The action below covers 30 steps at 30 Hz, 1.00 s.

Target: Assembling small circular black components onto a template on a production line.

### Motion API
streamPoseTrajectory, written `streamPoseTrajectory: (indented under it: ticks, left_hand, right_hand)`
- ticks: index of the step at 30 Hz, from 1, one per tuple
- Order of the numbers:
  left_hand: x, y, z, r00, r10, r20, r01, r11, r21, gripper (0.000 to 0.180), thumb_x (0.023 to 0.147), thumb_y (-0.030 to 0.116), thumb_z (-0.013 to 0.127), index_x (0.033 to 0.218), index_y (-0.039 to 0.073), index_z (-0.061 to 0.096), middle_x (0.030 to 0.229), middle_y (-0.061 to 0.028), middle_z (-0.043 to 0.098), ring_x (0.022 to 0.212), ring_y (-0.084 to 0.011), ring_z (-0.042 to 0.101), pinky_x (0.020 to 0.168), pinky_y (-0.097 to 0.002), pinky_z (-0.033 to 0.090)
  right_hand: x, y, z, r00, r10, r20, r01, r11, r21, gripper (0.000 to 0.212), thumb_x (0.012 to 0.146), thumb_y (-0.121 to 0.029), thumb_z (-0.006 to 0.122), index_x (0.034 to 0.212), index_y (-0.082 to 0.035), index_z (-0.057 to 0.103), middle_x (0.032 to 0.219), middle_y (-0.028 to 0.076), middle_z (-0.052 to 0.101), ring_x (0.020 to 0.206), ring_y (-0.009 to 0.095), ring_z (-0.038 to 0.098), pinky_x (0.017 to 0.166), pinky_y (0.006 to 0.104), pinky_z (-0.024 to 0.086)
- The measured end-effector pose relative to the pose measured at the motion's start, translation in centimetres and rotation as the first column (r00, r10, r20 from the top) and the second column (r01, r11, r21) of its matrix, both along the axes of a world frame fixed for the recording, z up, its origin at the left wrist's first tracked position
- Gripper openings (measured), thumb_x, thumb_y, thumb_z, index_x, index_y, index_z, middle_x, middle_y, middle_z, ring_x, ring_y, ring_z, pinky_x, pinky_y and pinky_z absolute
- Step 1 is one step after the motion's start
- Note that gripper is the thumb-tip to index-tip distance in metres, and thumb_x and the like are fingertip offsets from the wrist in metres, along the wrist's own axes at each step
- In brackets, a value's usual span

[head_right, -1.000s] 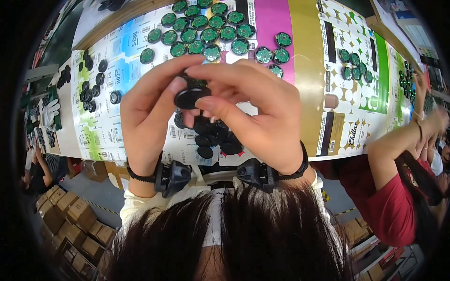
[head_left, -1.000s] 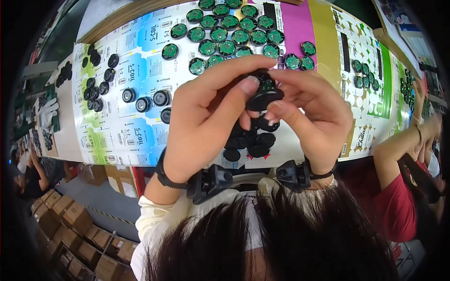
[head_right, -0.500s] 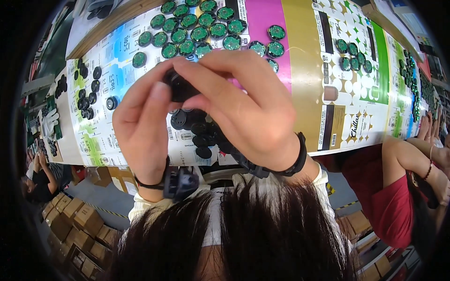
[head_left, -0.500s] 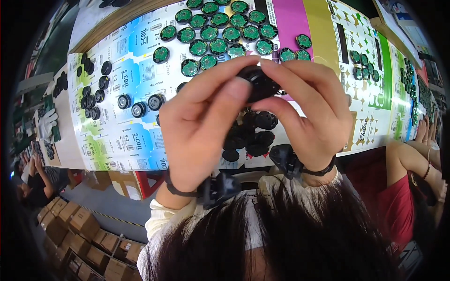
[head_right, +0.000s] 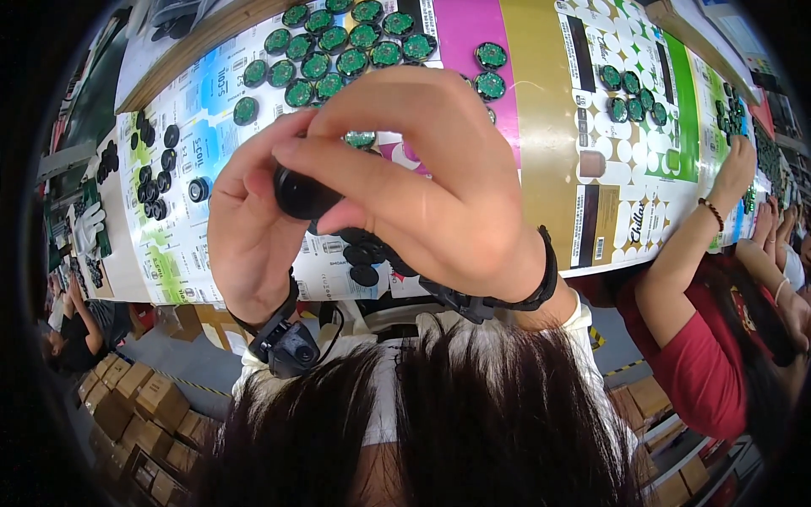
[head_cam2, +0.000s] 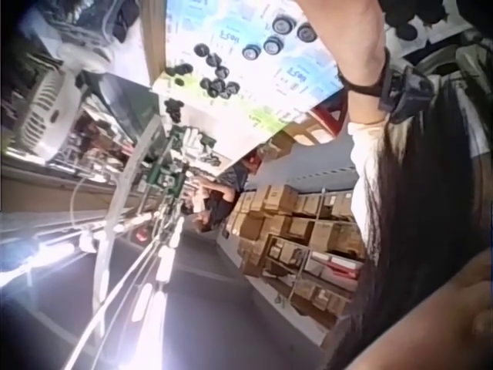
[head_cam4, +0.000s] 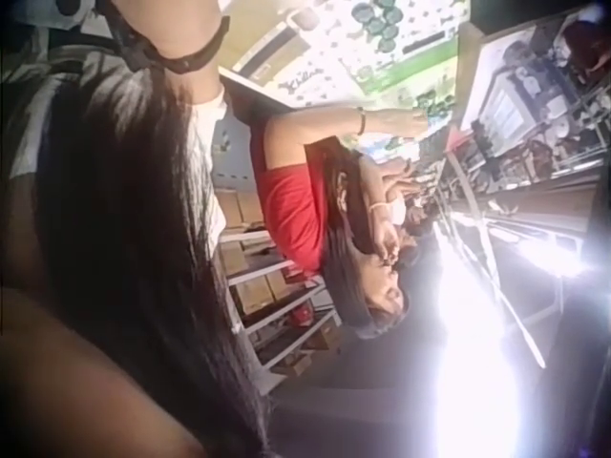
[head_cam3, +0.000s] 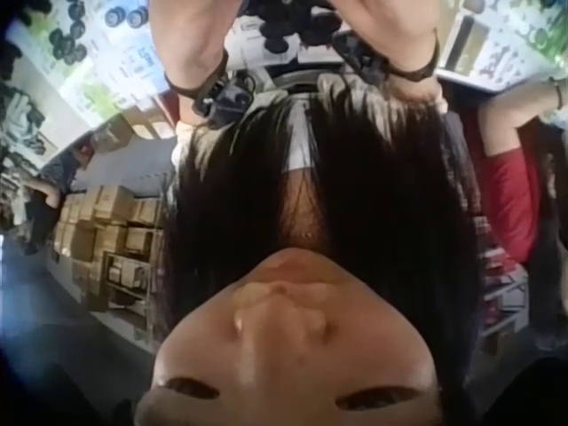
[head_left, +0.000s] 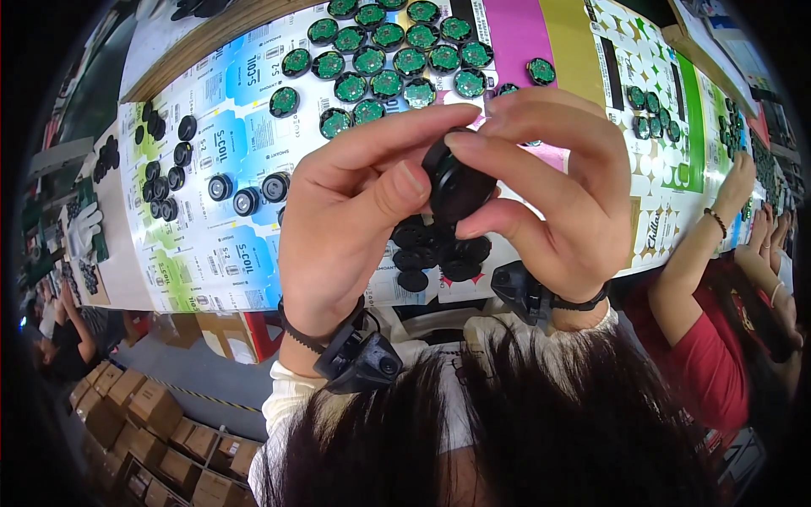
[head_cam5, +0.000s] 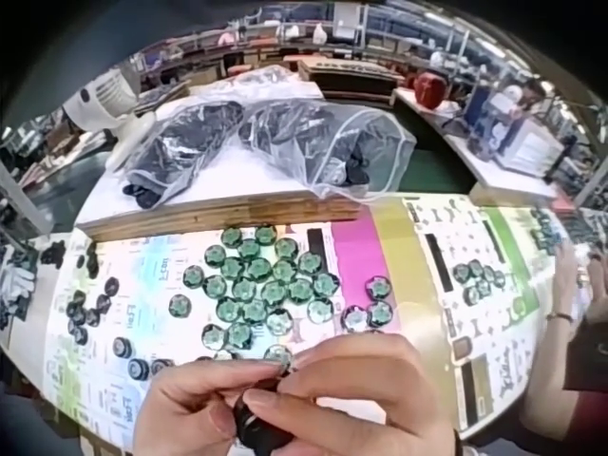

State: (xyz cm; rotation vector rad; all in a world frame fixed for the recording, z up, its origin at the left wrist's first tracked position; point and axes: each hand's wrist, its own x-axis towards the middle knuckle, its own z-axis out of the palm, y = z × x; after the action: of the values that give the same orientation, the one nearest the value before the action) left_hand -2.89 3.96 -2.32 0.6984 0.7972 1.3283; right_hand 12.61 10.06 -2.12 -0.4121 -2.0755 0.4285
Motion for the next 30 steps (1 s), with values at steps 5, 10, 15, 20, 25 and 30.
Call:
streamPoseTrajectory:
  ticks: [5, 10, 15, 20, 25, 30]
  left_hand:
    - [0.1, -0.1, -0.4, 0.998, 0.004, -0.058, -0.001, 0.999, 0.05, 0.038, 0.078, 0.021, 0.06, 0.108, -0.001, 0.053, 0.098, -0.009, 0.059, 0.076, -0.0092, 0.054, 0.064, -0.0191, 0.043]
    - [0.2, -0.2, -0.1, 0.998, -0.001, -0.067, 0.006, 0.998, 0.066, 0.037, 0.078, 0.021, 0.06, 0.107, -0.001, 0.055, 0.097, -0.0086, 0.06, 0.077, -0.0094, 0.055, 0.065, -0.0193, 0.043]
    - [0.4, -0.2, 0.4, 0.997, 0.029, -0.066, -0.027, 0.999, 0.035, 0.036, 0.078, 0.02, 0.06, 0.107, 0.0, 0.055, 0.097, -0.0088, 0.06, 0.079, -0.0101, 0.056, 0.067, -0.0199, 0.044]
    - [-0.5, -0.6, 0.7, 0.964, -0.081, -0.252, 0.085, 0.996, 0.005, 0.055, 0.079, 0.035, 0.055, 0.113, -0.007, 0.044, 0.109, -0.0161, 0.052, 0.1, -0.0222, 0.052, 0.086, -0.0333, 0.041]
    - [0.6, -1.5, 1.9, 0.905, 0.069, -0.42, -0.058, 0.998, 0.039, 0.037, 0.083, 0.018, 0.053, 0.109, -0.008, 0.047, 0.105, -0.016, 0.054, 0.092, -0.0198, 0.054, 0.081, -0.0306, 0.043]
    - [1.2, -1.5, 1.8, 0.859, 0.184, -0.478, -0.093, 0.974, 0.208, 0.021, 0.083, 0.003, 0.049, 0.1, -0.009, 0.05, 0.095, -0.0138, 0.056, 0.084, -0.0163, 0.056, 0.075, -0.0256, 0.044]
  right_hand:
    - [0.3, -0.2, 0.0, 1.0, 0.014, 0.01, -0.013, 1.0, -0.025, 0.044, 0.058, -0.025, 0.067, 0.093, 0.0, 0.061, 0.09, 0.011, 0.052, 0.085, 0.025, 0.053, 0.072, 0.0342, 0.044]
    - [0.6, -0.6, 0.3, 1.0, 0.017, 0.012, -0.016, 0.999, -0.052, 0.044, 0.058, -0.023, 0.068, 0.095, 0.0, 0.06, 0.092, 0.011, 0.051, 0.085, 0.024, 0.053, 0.07, 0.0324, 0.045]
    - [0.6, -0.7, 0.4, 1.0, 0.02, 0.001, -0.02, 0.995, -0.097, 0.045, 0.057, -0.02, 0.069, 0.095, 0.001, 0.06, 0.093, 0.012, 0.051, 0.084, 0.023, 0.053, 0.07, 0.031, 0.045]
    - [0.3, -1.0, 0.6, 0.997, -0.024, 0.072, 0.026, 0.999, -0.027, 0.044, 0.056, -0.017, 0.069, 0.096, 0.001, 0.06, 0.095, 0.013, 0.05, 0.084, 0.023, 0.053, 0.073, 0.032, 0.045]
    - [-0.3, -0.9, -0.2, 0.997, -0.05, 0.06, 0.047, 0.997, 0.057, 0.042, 0.057, -0.016, 0.069, 0.095, 0.0, 0.06, 0.096, 0.015, 0.051, 0.084, 0.024, 0.053, 0.076, 0.0323, 0.045]
    - [-0.8, -1.9, 0.1, 0.997, 0.049, -0.055, -0.064, 0.941, -0.331, 0.04, 0.071, -0.017, 0.063, 0.103, 0.005, 0.054, 0.103, 0.017, 0.05, 0.091, 0.025, 0.052, 0.082, 0.033, 0.042]
